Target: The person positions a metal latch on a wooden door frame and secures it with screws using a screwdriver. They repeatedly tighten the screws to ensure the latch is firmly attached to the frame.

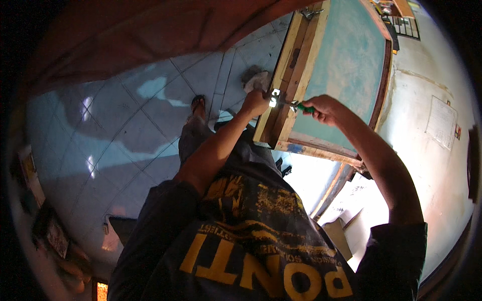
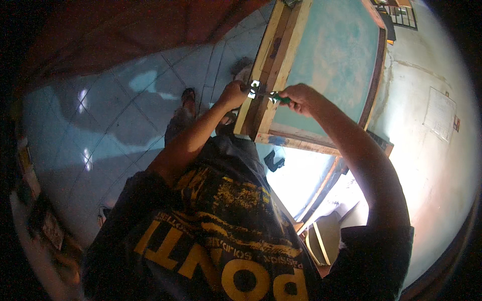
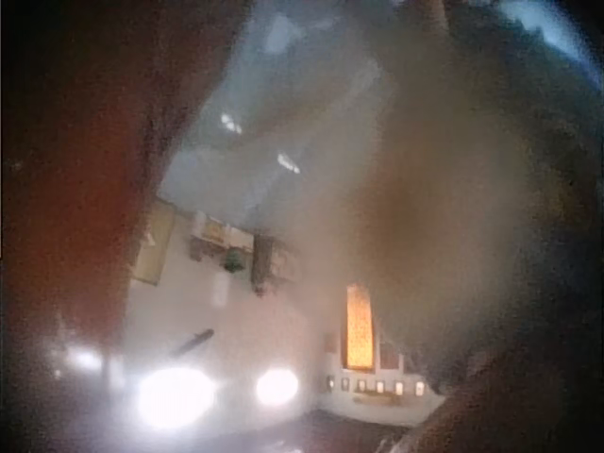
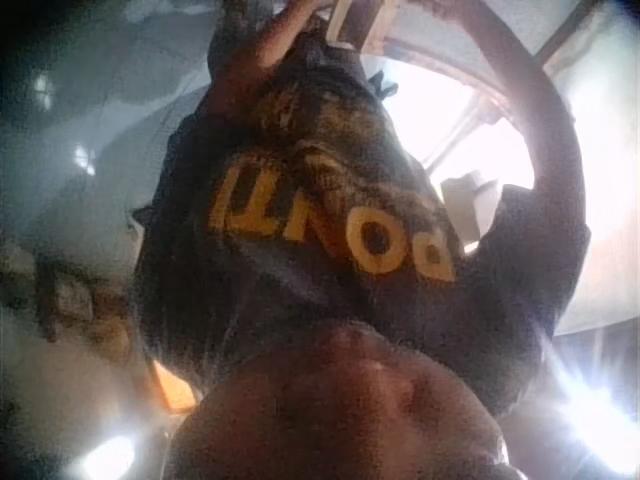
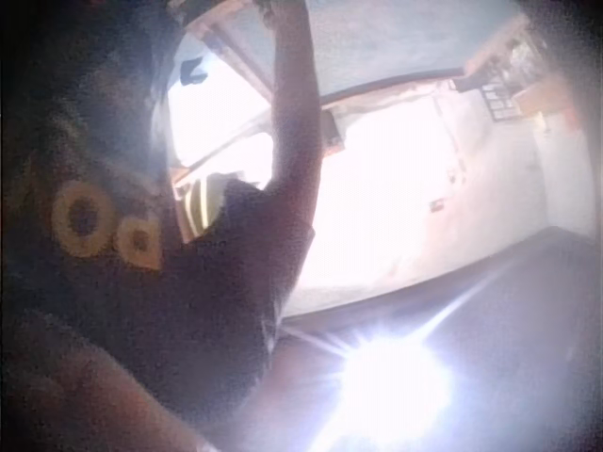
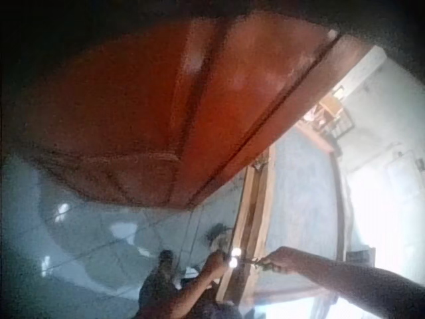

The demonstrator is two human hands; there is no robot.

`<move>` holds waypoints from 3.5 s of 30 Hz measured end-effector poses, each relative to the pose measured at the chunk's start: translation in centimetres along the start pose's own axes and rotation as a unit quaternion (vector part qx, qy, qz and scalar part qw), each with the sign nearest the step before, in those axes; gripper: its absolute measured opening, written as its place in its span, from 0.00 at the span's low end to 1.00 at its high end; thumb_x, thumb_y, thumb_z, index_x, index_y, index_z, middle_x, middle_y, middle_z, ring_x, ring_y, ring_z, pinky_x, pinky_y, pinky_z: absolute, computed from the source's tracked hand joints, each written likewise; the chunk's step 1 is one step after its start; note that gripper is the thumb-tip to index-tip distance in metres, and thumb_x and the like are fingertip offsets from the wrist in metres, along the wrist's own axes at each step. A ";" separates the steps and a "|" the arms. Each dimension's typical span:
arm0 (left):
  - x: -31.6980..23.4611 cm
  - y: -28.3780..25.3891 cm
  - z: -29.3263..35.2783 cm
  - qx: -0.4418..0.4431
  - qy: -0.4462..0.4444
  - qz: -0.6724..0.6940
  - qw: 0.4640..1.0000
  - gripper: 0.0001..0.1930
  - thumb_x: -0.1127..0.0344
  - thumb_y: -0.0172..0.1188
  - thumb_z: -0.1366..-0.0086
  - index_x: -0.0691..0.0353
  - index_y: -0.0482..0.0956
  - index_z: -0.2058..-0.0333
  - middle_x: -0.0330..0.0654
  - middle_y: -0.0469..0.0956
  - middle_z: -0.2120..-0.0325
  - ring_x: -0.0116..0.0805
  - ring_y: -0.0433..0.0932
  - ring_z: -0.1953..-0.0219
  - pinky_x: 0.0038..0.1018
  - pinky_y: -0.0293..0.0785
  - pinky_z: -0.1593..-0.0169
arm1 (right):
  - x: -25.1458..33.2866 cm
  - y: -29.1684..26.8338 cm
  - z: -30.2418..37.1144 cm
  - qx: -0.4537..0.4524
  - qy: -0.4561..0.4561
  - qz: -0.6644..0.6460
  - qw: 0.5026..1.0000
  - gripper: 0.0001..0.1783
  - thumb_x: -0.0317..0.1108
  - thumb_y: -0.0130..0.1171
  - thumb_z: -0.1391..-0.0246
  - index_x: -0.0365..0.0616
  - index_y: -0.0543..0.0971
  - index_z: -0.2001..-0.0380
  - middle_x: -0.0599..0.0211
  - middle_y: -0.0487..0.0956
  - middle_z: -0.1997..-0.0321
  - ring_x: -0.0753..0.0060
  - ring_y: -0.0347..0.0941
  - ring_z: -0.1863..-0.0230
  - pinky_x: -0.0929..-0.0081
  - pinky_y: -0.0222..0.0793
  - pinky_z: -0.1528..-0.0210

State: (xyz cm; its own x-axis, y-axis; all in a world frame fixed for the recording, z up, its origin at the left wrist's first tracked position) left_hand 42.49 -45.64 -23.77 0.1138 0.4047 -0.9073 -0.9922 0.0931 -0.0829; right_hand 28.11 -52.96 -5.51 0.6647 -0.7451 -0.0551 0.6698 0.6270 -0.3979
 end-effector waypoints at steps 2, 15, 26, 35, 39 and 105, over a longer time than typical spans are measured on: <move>0.7 0.0 -0.4 0.000 0.015 -0.010 1.000 0.18 0.56 0.55 0.40 0.71 0.77 0.69 0.63 0.77 0.69 0.61 0.77 0.62 0.46 0.73 0.59 | -0.3 0.3 0.2 -0.001 0.010 0.003 1.000 0.10 0.36 0.59 0.45 0.41 0.79 0.65 0.64 0.79 0.69 0.85 0.59 0.85 0.85 0.56 0.86; 1.5 0.7 -0.3 -0.014 0.050 -0.056 0.997 0.17 0.58 0.58 0.43 0.71 0.74 0.70 0.63 0.76 0.70 0.63 0.75 0.62 0.49 0.71 0.60 | -1.2 4.7 4.7 -0.159 -0.307 0.536 0.770 0.09 0.29 0.56 0.48 0.40 0.75 0.63 0.55 0.76 0.67 0.62 0.75 0.73 0.66 0.69 0.75; 2.3 0.8 -1.5 0.033 0.016 -0.064 0.997 0.20 0.53 0.56 0.40 0.70 0.75 0.68 0.63 0.76 0.71 0.62 0.76 0.63 0.48 0.72 0.60 | -1.3 3.1 3.6 -0.179 -0.277 0.461 0.824 0.12 0.35 0.58 0.44 0.40 0.73 0.60 0.61 0.77 0.62 0.74 0.73 0.77 0.75 0.68 0.79; 1.8 0.5 -1.0 0.029 0.031 -0.080 0.996 0.20 0.53 0.55 0.39 0.70 0.76 0.68 0.62 0.77 0.71 0.61 0.77 0.62 0.47 0.73 0.60 | -0.5 2.9 3.2 -0.124 -0.270 0.462 0.836 0.07 0.32 0.59 0.44 0.41 0.77 0.65 0.60 0.79 0.67 0.73 0.72 0.79 0.75 0.67 0.81; 1.8 0.4 -1.7 0.040 0.022 -0.053 0.998 0.19 0.54 0.55 0.39 0.70 0.77 0.69 0.61 0.78 0.72 0.60 0.77 0.63 0.45 0.73 0.60 | -1.3 1.8 0.7 0.001 0.002 -0.005 1.000 0.13 0.40 0.59 0.41 0.39 0.77 0.67 0.68 0.77 0.71 0.83 0.57 0.84 0.82 0.50 0.85; 1.1 0.5 -1.4 0.069 0.031 -0.082 0.994 0.17 0.57 0.56 0.42 0.69 0.78 0.75 0.57 0.78 0.75 0.54 0.78 0.69 0.43 0.72 0.64 | -0.5 1.9 1.2 0.034 -0.015 -0.047 0.998 0.11 0.38 0.53 0.39 0.40 0.77 0.65 0.69 0.79 0.71 0.89 0.62 0.81 0.87 0.60 0.82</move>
State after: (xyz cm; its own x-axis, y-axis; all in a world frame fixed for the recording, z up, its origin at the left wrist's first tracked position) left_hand 42.06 -46.44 -25.39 0.2667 0.3169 -0.9102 -0.9432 0.2798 -0.1789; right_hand 29.45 -51.17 -5.12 0.6065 -0.7950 0.0071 0.7498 0.5690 -0.3377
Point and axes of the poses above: each hand's wrist, its own z-axis away from the middle knuckle, its own y-axis out of the palm, x = y × z, the point moved 3 cm from there along -z, towards the middle knuckle
